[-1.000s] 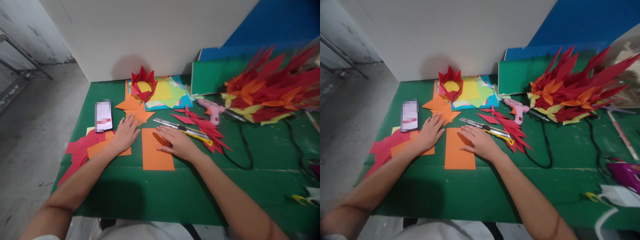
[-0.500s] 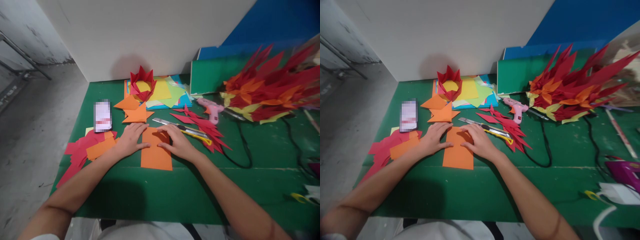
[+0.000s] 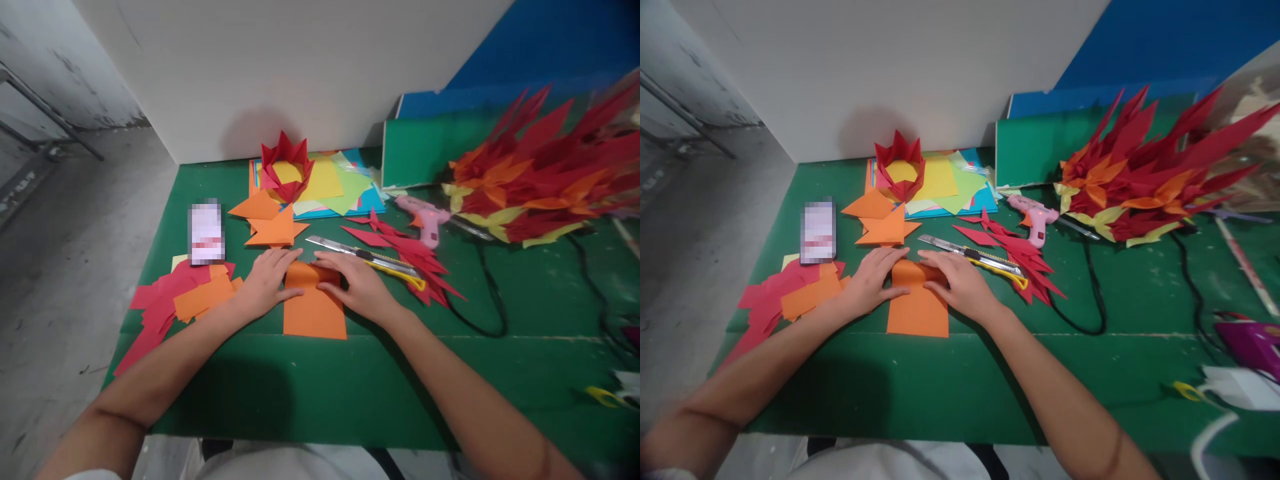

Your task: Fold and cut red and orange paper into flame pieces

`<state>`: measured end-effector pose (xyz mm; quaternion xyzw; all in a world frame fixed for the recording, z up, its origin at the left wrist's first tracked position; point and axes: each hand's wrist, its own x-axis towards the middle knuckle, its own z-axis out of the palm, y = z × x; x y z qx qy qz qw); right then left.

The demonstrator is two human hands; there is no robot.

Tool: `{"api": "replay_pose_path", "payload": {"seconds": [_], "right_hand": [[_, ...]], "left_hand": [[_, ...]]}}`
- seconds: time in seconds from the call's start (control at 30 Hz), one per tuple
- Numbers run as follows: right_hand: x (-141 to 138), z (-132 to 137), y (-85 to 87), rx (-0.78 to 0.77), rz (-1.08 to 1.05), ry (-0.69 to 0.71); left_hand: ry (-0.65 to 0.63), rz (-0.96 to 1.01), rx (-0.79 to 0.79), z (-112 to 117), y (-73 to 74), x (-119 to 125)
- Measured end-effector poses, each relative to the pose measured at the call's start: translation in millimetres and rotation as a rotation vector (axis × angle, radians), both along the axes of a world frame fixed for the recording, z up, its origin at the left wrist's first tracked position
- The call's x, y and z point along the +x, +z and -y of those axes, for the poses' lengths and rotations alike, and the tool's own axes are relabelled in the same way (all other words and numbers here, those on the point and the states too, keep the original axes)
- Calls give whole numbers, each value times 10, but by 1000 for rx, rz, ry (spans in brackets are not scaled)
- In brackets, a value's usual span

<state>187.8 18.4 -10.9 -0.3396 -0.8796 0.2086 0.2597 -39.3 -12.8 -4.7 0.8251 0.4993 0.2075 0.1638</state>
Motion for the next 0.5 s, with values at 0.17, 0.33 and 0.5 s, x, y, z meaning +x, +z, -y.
{"api": "replay_pose_path", "payload": {"seconds": [0.17, 0.33, 0.5], "right_hand": [[3, 30, -1, -107, -133, -40], [3, 28, -22, -187, -314, -161], [-1, 11, -21, -276, -437, -219]], "left_hand": [[52, 253, -113, 48, -21, 37], [128, 551, -186, 50, -28, 65], [206, 633, -226, 22, 31, 61]]}}
